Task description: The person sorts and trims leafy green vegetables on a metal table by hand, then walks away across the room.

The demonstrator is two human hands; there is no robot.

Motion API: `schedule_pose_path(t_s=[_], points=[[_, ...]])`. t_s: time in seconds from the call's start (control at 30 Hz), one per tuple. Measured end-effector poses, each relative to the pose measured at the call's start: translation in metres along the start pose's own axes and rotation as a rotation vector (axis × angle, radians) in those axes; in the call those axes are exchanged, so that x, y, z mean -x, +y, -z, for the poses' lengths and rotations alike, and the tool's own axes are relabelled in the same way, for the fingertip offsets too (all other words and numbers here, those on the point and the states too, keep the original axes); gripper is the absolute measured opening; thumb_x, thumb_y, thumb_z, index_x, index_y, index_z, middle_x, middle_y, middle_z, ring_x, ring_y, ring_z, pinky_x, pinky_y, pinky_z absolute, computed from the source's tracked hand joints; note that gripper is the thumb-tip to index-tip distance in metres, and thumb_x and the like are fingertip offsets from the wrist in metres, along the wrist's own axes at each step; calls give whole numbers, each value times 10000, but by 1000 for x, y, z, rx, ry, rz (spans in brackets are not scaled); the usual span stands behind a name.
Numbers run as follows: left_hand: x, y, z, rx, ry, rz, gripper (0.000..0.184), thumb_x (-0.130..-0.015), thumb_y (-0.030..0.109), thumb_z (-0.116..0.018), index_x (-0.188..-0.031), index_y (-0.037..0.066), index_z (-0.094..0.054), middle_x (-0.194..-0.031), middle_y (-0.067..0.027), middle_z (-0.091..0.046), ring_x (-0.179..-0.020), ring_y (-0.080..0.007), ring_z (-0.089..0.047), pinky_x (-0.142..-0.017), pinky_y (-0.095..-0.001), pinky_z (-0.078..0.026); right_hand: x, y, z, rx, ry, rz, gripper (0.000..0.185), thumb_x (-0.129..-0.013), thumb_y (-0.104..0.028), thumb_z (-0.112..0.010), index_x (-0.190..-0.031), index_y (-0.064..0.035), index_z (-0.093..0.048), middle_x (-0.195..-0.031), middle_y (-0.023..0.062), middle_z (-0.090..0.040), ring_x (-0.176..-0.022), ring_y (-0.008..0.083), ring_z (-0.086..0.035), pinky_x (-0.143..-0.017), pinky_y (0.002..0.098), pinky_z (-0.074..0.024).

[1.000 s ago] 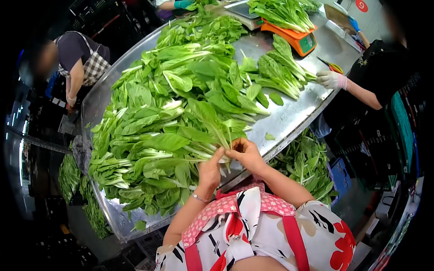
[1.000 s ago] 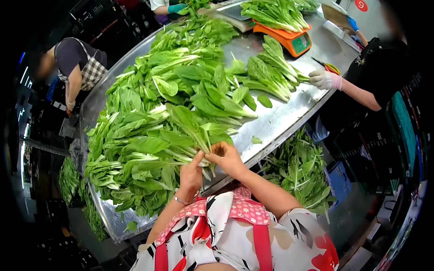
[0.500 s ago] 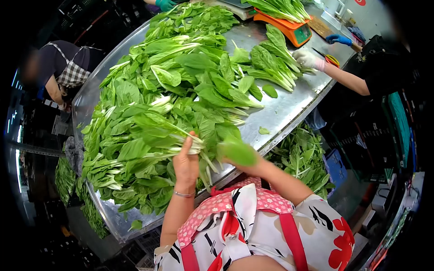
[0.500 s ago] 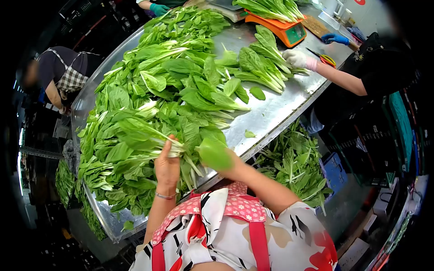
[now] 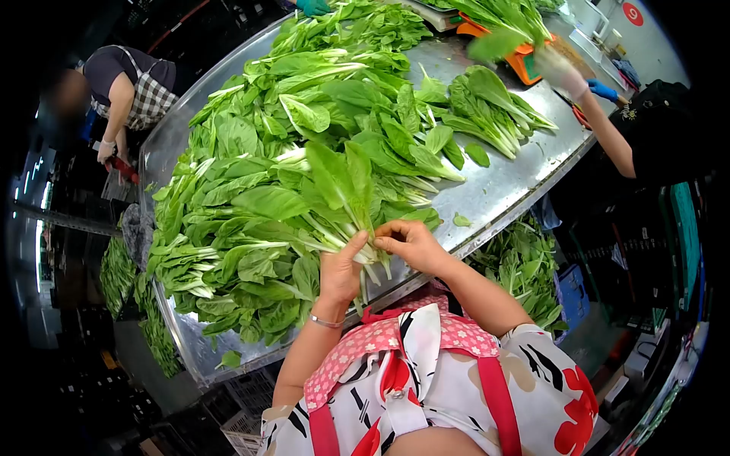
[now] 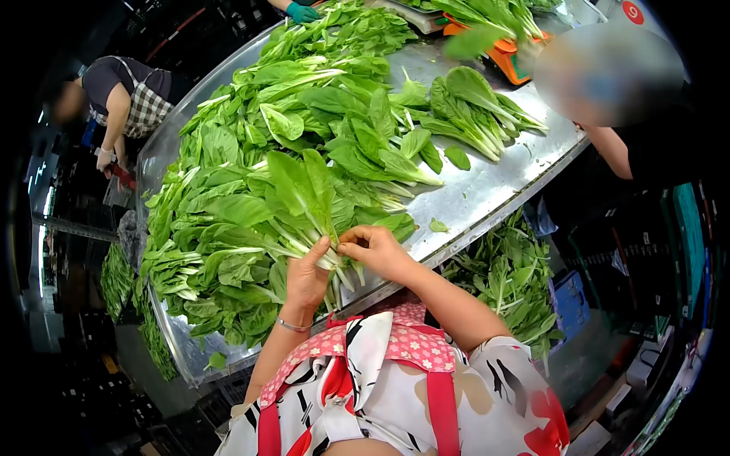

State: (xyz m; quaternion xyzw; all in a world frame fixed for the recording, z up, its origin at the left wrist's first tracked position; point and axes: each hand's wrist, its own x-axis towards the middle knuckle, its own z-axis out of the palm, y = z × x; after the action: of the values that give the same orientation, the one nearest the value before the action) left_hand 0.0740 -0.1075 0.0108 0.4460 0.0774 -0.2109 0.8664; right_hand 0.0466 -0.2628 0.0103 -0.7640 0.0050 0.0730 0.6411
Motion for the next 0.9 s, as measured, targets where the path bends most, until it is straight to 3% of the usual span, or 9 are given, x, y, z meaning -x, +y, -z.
schedule_pose_path(t_s=[0.07,0.17,0.43,0.57,0.63,0.67,0.8,0.87,0.9], points=[[2,-1,4,-5,-31,14,258,-786,35,-593,-1021,70,-495,-928,-54,-575,-834,-160,-563,-719,-311,-461,1,12,-5,-421,-13,-121,219,-808,-198,-585,-888,5,-594,-732,26,-583,-632,92,-518,-579,214,-409],[4,-3,4,40,-28,36,221,-791,47,-593,-988,80,-499,-926,-57,-580,-841,-158,-557,-738,-320,-449,7,7,-3,-530,23,-190,203,-830,-196,-564,-890,-2,-578,-733,9,-573,-650,65,-510,-570,196,-399],[-2,-18,1,-52,-105,93,186,-790,46,-596,-955,73,-514,-938,-43,-567,-850,-153,-546,-746,-310,-440,20,13,-18,-392,260,9,178,-814,-168,-583,-826,8,-555,-724,20,-564,-654,72,-516,-596,222,-425],[-3,-24,-8,-21,-31,54,201,-787,47,-602,-967,65,-515,-944,-41,-556,-875,-155,-535,-762,-292,-430,27,0,-14,112,431,56,111,-754,-106,-612,-794,-25,-547,-717,77,-560,-619,169,-534,-563,259,-419],[-3,-24,-7,-9,-26,57,220,-777,36,-611,-973,62,-515,-951,-45,-558,-888,-159,-533,-773,-291,-425,22,8,-15,460,563,479,115,-708,-75,-619,-779,-30,-540,-745,108,-553,-680,247,-539,-565,300,-425],[-3,-25,-7,-28,-40,45,228,-769,32,-617,-968,63,-510,-960,-53,-559,-894,-163,-534,-774,-293,-426,22,10,-12,534,485,497,126,-681,-48,-615,-781,-33,-539,-769,118,-554,-751,280,-538,-582,320,-433],[-4,-27,-5,-62,-46,40,247,-747,9,-631,-940,67,-489,-954,-68,-555,-887,-172,-535,-776,-301,-424,24,8,-13,311,458,384,146,-690,-67,-641,-788,-27,-540,-753,98,-553,-696,226,-546,-578,288,-434],[-3,-25,-5,-67,-27,36,238,-753,9,-621,-935,69,-479,-944,-70,-552,-876,-173,-536,-773,-306,-423,22,2,-12,-14,410,98,180,-698,-93,-670,-794,-14,-539,-728,62,-553,-635,144,-526,-573,250,-428],[-2,-25,-6,-74,-21,43,230,-759,10,-611,-929,72,-470,-935,-72,-549,-864,-174,-536,-770,-311,-421,21,5,-13,-14,410,98,180,-698,-93,-670,-794,-14,-539,-728,62,-553,-635,144,-526,-573,250,-428]])
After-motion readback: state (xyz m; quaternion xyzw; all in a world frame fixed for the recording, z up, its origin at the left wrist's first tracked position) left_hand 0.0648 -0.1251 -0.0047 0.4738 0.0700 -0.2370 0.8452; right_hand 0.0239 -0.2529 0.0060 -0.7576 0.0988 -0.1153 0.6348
